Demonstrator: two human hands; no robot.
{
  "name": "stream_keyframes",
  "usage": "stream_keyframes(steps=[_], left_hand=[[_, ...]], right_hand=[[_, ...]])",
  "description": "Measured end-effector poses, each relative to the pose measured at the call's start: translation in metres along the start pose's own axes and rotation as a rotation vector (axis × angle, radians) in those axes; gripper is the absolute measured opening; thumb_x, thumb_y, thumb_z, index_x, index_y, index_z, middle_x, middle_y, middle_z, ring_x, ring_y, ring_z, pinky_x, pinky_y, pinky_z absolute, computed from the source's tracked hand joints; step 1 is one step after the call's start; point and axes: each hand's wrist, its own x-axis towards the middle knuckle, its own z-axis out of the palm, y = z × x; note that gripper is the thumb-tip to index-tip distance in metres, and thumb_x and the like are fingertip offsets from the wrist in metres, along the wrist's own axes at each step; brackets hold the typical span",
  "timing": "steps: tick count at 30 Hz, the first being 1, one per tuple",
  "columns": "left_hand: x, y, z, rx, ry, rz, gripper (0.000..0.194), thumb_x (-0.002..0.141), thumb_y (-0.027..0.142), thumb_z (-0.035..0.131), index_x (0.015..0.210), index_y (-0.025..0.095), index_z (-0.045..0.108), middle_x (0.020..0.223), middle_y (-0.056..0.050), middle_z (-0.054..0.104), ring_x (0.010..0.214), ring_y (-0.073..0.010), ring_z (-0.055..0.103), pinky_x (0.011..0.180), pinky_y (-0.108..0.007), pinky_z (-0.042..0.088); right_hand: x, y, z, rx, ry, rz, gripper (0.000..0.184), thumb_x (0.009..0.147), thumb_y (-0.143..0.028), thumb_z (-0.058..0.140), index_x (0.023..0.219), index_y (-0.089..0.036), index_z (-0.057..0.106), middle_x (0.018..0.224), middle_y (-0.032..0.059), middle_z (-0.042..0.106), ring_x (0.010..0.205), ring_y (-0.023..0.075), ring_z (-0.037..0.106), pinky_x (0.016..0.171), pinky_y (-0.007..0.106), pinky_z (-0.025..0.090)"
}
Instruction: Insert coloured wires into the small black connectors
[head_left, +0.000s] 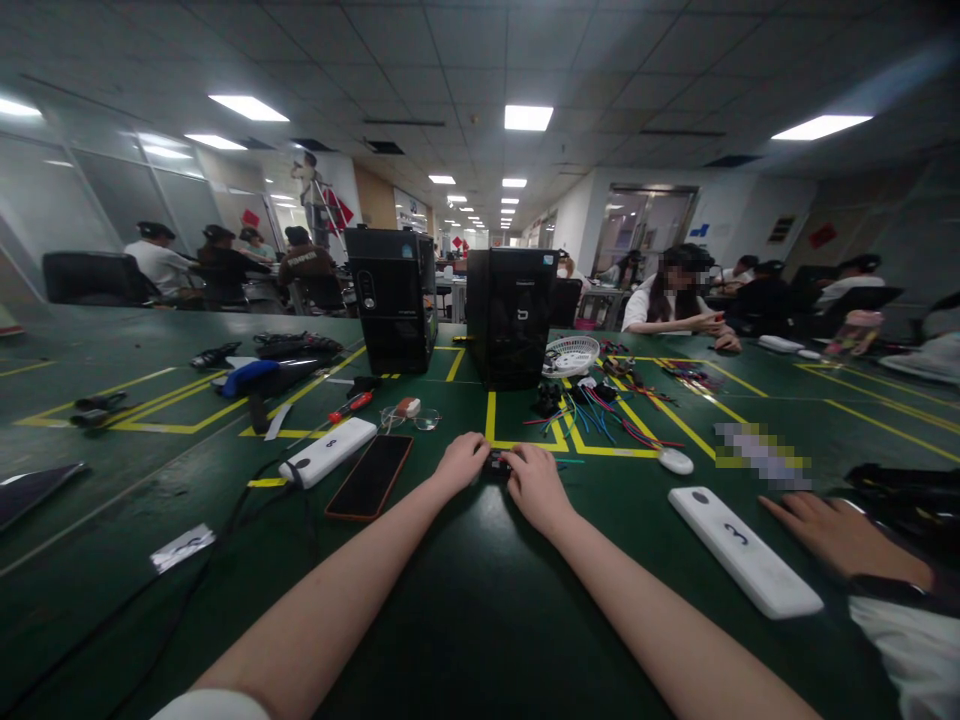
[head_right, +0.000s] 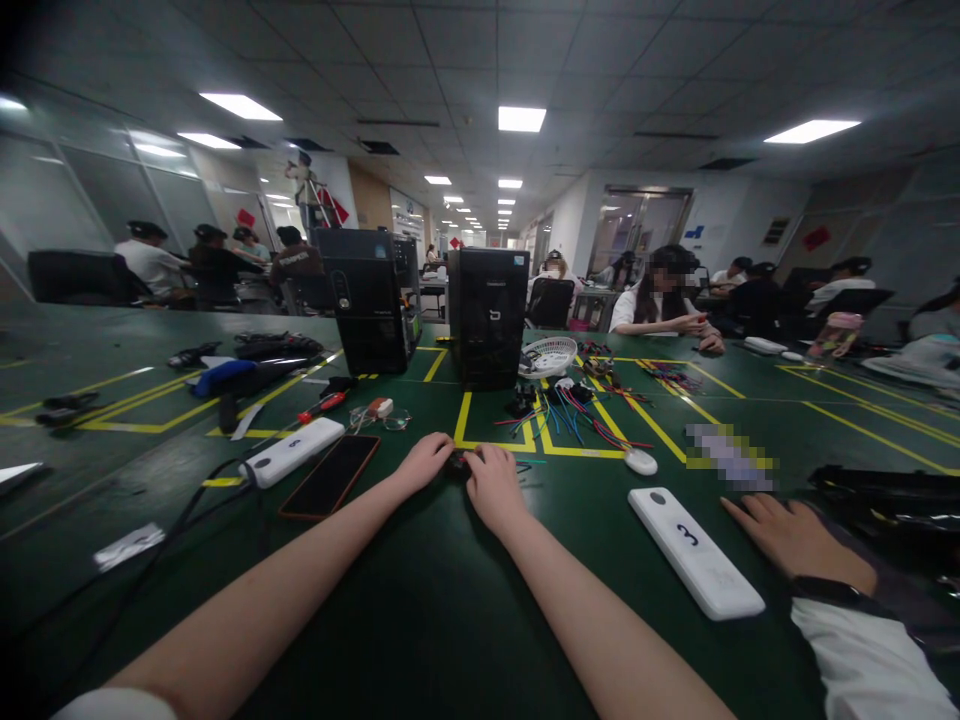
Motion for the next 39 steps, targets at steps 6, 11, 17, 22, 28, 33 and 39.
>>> stream_keyframes(steps=[6,11,17,22,28,33,39], left_hand=[[-0.002,0.001,0.001,0.075,-0.007,0.053,0.03,0.083,0.04,0.041,0.075,0.017,0.059,0.088,-0.007,0.06,0.086,-0.0223,0.054,0.077,-0.032,0.041],[0.0,0.0,0.002,0.026,-0.044,0.053,0.028,0.083,0.038,0.043,0.078,0.017,0.061,0.089,-0.005,0.062,0.088,-0.0205,0.055,0.081,-0.031,0.041],[0.002,-0.002,-0.017,-0.27,-0.381,0.222,0.028,0.085,0.033,0.042,0.095,0.017,0.062,0.102,-0.004,0.063,0.098,-0.017,0.055,0.09,-0.028,0.039],[0.002,-0.002,-0.028,-0.276,-0.497,0.288,0.044,0.068,0.022,0.064,0.11,0.017,0.057,0.116,-0.006,0.057,0.108,-0.021,0.05,0.095,-0.031,0.036],[0.0,-0.006,-0.009,-0.219,-0.296,0.29,0.043,0.064,0.02,0.066,0.105,0.014,0.057,0.103,-0.007,0.061,0.097,-0.0229,0.055,0.087,-0.033,0.041],[0.001,-0.009,-0.002,-0.212,-0.21,0.243,0.034,0.067,0.021,0.063,0.099,0.013,0.059,0.101,-0.008,0.062,0.093,-0.0215,0.056,0.083,-0.031,0.043],[0.002,-0.006,-0.003,-0.226,-0.22,0.27,0.036,0.066,0.025,0.066,0.098,0.013,0.059,0.097,-0.007,0.063,0.093,-0.0221,0.057,0.083,-0.032,0.043]], right_hand=[[-0.001,0.0,-0.001,0.048,0.012,-0.097,0.038,0.078,-0.013,0.045,0.114,-0.019,0.053,0.108,0.0087,0.053,0.103,0.0208,0.043,0.092,0.038,0.031],[0.0,0.001,0.002,0.077,0.045,-0.127,0.033,0.078,-0.011,0.047,0.109,-0.019,0.056,0.103,0.0082,0.055,0.098,0.0198,0.045,0.087,0.036,0.035],[0.0,0.004,0.004,0.055,0.067,-0.134,0.018,0.082,-0.016,0.048,0.094,-0.019,0.06,0.092,0.0059,0.056,0.087,0.0182,0.047,0.076,0.032,0.037],[0.006,0.002,0.014,0.045,0.096,-0.109,0.015,0.082,-0.017,0.048,0.09,-0.019,0.06,0.09,0.0064,0.055,0.087,0.0183,0.046,0.075,0.031,0.036],[0.023,-0.005,0.022,0.028,0.113,-0.139,0.011,0.081,-0.018,0.048,0.083,-0.018,0.059,0.09,0.0068,0.054,0.088,0.0189,0.044,0.077,0.033,0.033],[0.026,-0.002,0.023,0.039,0.121,-0.158,0.009,0.081,-0.019,0.05,0.084,-0.019,0.059,0.093,0.006,0.055,0.092,0.0191,0.043,0.081,0.034,0.032],[0.024,-0.002,0.026,0.037,0.128,-0.122,0.009,0.081,-0.016,0.047,0.084,-0.017,0.056,0.098,0.0066,0.055,0.095,0.0196,0.043,0.083,0.035,0.03]])
